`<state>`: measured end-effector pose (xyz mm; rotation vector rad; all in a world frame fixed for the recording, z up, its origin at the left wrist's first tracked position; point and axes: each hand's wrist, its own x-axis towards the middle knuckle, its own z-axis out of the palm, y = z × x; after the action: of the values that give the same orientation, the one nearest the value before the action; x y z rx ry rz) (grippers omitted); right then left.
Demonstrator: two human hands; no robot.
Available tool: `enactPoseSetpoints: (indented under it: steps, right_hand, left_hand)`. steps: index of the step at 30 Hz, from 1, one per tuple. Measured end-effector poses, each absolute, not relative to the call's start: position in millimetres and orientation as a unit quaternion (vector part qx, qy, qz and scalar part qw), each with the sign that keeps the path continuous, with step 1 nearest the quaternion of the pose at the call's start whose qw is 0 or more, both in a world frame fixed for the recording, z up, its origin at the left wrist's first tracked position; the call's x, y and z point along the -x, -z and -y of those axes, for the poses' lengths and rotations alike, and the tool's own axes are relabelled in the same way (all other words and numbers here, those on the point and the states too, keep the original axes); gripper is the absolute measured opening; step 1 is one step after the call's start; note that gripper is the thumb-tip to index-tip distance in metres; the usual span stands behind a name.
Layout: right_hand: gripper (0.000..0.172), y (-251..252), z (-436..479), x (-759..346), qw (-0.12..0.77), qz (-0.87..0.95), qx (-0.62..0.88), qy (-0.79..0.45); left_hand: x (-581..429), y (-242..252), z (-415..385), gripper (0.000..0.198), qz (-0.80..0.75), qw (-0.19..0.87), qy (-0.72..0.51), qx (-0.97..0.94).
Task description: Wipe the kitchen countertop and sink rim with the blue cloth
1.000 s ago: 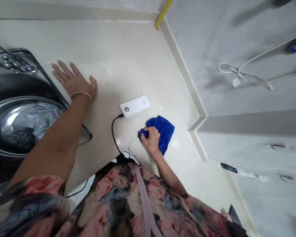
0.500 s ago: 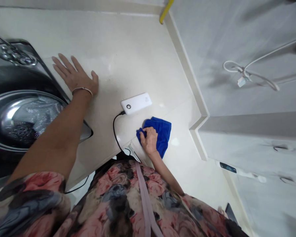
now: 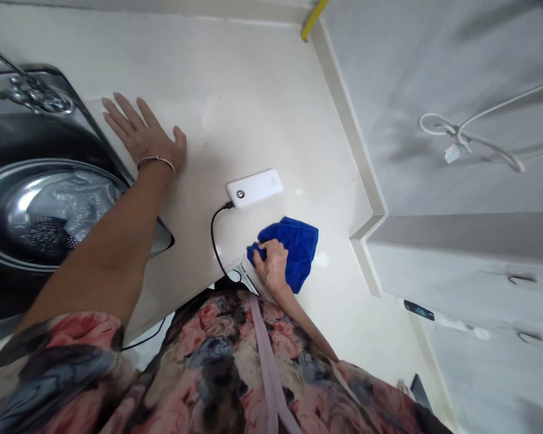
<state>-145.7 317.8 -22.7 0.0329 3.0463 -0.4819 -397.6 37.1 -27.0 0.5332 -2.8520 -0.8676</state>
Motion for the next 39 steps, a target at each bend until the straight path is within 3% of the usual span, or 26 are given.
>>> enactPoseSetpoints:
  steps: [8,17,28,39]
  right_hand:
    - [0.009,28,-362,190,-0.021,-0.986,-0.085,0.14]
    - [0.006,16,-338,163,0.062,-0.986,-0.022,0.153]
    - [0.009,17,-361,205,0.033,-0.981,-0.113,0.154]
    - [0.008,18,-352,181,0.052,-0.986,-0.067,0.147]
  left_hand:
    - [399,30,-38,0.088,0.945,0.06,0.264,-0.184]
    - [399,30,-38,0.089,0.941,0.076,0.283,-0.168]
    - [405,44,-34,0.089,0.942,0.101,0.276,-0.162]
    - [406,48,-33,0.089,0.942,0.114,0.271,-0.16]
